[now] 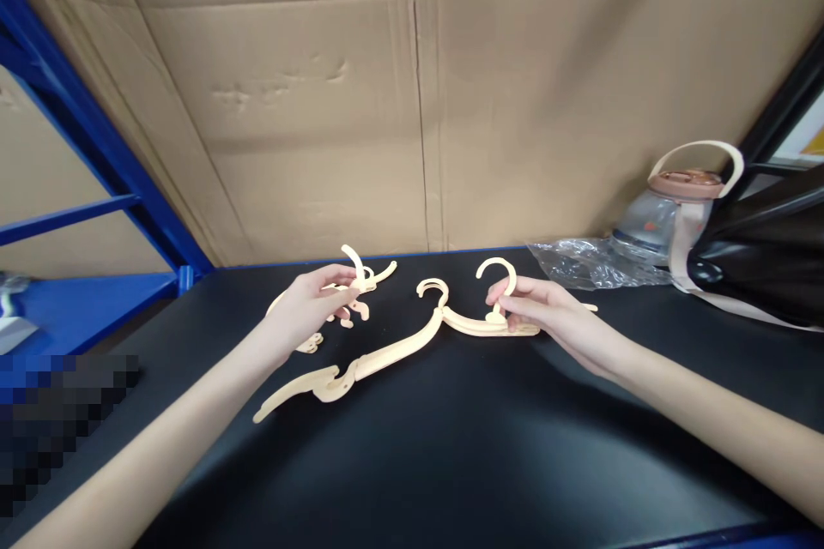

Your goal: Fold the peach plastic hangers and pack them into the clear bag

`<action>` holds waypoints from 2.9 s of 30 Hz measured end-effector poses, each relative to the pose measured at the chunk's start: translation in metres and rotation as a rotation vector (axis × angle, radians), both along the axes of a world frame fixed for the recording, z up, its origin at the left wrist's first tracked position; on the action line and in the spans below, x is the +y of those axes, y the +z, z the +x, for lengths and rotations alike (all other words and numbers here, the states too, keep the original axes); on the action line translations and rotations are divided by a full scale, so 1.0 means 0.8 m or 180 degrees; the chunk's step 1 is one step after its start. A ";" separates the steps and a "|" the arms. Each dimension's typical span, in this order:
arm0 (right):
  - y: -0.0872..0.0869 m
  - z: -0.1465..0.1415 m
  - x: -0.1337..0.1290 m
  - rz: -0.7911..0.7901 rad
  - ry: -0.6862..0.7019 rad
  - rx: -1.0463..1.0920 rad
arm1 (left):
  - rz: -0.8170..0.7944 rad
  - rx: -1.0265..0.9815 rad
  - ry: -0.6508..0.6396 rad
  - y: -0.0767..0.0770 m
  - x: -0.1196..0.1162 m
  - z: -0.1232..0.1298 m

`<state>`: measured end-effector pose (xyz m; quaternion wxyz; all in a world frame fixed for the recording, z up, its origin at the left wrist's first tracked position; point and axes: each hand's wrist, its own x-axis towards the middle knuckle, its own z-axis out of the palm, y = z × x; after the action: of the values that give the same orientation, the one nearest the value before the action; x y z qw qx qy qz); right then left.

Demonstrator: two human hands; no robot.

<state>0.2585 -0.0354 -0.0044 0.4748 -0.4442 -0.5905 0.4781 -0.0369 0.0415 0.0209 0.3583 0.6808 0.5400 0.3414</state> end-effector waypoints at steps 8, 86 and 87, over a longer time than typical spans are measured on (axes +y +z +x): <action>-0.004 -0.011 -0.013 0.0150 0.0305 -0.0136 | 0.0103 -0.0158 0.0083 -0.009 0.012 -0.012; -0.021 -0.020 -0.014 0.0133 0.0636 0.0070 | 0.2126 0.1382 -0.0191 0.068 -0.022 0.031; -0.022 -0.020 -0.013 0.0123 0.0633 0.0135 | 0.2256 0.1575 -0.0210 0.061 -0.027 0.034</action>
<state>0.2422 -0.0459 -0.0219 0.4459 -0.3640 -0.6306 0.5206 -0.0101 0.0197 0.0700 -0.0271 0.8400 0.4369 0.3205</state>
